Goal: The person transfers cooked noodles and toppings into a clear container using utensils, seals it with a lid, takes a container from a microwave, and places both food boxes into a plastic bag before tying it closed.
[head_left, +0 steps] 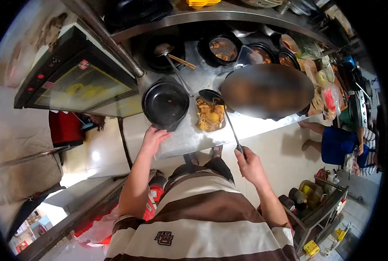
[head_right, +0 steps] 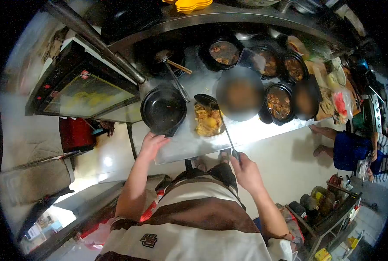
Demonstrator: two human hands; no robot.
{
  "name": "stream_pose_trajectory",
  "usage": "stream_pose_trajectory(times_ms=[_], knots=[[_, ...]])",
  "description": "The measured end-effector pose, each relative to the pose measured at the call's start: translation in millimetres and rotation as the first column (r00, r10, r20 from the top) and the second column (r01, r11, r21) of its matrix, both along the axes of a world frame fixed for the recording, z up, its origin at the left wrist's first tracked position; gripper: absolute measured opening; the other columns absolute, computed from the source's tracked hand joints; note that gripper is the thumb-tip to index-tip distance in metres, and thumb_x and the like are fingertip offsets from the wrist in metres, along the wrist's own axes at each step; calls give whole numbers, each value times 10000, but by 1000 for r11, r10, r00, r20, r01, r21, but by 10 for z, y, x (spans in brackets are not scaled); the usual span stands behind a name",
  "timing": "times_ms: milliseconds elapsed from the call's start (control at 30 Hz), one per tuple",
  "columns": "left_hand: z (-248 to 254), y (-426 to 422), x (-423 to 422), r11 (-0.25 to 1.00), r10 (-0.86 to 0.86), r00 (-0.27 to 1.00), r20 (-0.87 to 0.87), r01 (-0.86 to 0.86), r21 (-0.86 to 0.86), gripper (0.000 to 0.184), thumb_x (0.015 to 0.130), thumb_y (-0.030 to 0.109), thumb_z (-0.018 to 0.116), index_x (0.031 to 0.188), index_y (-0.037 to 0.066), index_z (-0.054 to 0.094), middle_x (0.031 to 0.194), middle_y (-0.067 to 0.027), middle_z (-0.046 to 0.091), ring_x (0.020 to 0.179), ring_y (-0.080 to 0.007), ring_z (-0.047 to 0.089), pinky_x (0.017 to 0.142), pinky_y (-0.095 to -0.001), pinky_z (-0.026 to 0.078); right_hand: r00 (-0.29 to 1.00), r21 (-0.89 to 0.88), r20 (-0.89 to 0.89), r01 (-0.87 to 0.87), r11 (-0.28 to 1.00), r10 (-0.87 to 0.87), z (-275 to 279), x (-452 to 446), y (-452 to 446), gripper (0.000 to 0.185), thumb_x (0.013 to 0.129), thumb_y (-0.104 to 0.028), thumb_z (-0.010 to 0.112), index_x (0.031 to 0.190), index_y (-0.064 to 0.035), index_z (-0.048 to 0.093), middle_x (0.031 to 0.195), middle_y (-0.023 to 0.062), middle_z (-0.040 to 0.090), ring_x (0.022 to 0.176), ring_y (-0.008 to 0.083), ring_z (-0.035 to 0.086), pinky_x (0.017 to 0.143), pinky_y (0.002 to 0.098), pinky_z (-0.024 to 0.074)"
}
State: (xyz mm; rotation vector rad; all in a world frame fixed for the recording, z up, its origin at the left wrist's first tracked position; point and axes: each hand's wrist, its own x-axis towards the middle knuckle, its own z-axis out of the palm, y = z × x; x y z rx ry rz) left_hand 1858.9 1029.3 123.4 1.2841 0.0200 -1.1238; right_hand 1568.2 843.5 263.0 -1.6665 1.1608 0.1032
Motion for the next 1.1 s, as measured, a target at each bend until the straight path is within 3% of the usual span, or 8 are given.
stream_pose_trajectory(times_ms=[67, 167, 267, 300, 533, 867, 1000, 1100], knots=[[-46, 19, 35, 997, 65, 997, -39, -67, -38, 275, 818, -44, 536, 1089, -9, 503, 1071, -113, 596, 987, -235, 588, 922, -412, 483, 998, -217, -16, -59, 974, 57, -231, -88, 59, 296, 943, -296, 511, 941, -2, 548, 525, 68, 495, 422, 169, 487, 430, 317, 417], [-86, -19, 22, 982, 157, 985, -69, -163, -95, 250, 823, -44, 530, 1068, -12, 493, 1048, -117, 588, 984, -240, 583, 937, -411, 477, 972, -338, -203, -186, 922, 122, -130, -58, 44, 315, 906, -298, 546, 1025, -7, 567, 734, 255, 614, 684, 388, 618, 572, 425, 487], [-162, -66, 36, 969, 208, 975, -71, -216, -124, 279, 822, -61, 521, 1094, -5, 489, 1037, -108, 575, 993, -229, 580, 925, -393, 486, 989, -630, -68, -144, 763, 130, -250, -137, 32, 311, 893, -270, 575, 1091, -30, 569, 776, 223, 636, 693, 367, 630, 585, 428, 493], [-187, -70, 44, 965, 220, 973, -68, -227, -129, 298, 820, -67, 518, 1109, -1, 490, 1036, -102, 571, 999, -223, 579, 916, -385, 492, 984, -730, -24, -138, 670, 177, -343, -198, -24, 317, 858, -223, 626, 1131, -71, 575, 778, 160, 641, 667, 328, 626, 572, 408, 492], [-176, -101, 50, 961, 263, 961, -81, -269, -72, 241, 820, -75, 516, 1050, -12, 489, 1017, -115, 569, 973, -251, 582, 951, -418, 478, 873, -834, -248, -413, 366, 421, -293, -445, -511, 405, 771, -180, 694, 1160, -138, 589, 704, 65, 563, 627, 251, 551, 583, 365, 452], [-242, -107, 57, 953, 299, 951, -77, -302, -18, 290, 807, -94, 500, 1080, 0, 496, 1038, -111, 582, 957, -244, 597, 913, -409, 505, 796, -839, -376, -510, 190, 475, -121, -667, -824, 430, 720, -130, 687, 1141, -178, 612, 707, 22, 528, 659, 214, 541, 596, 359, 413], [-208, -127, 32, 951, 310, 949, -51, -310, -3, 276, 803, -98, 496, 1058, 6, 503, 1023, -101, 591, 946, -236, 602, 915, -414, 503, 806, -832, -405, -521, 190, 432, 31, -712, -811, 426, 711, -130, 684, 1131, -157, 617, 716, 12, 527, 664, 197, 536, 603, 348, 399], [-160, -140, 20, 952, 307, 951, -43, -307, -4, 272, 804, -96, 494, 1054, 10, 506, 1021, -97, 595, 951, -237, 602, 923, -415, 496, 798, -865, -332, -471, 175, 504, 35, -566, -754, 432, 711, -145, 677, 1138, -148, 615, 710, 11, 510, 667, 187, 527, 603, 337, 395]])
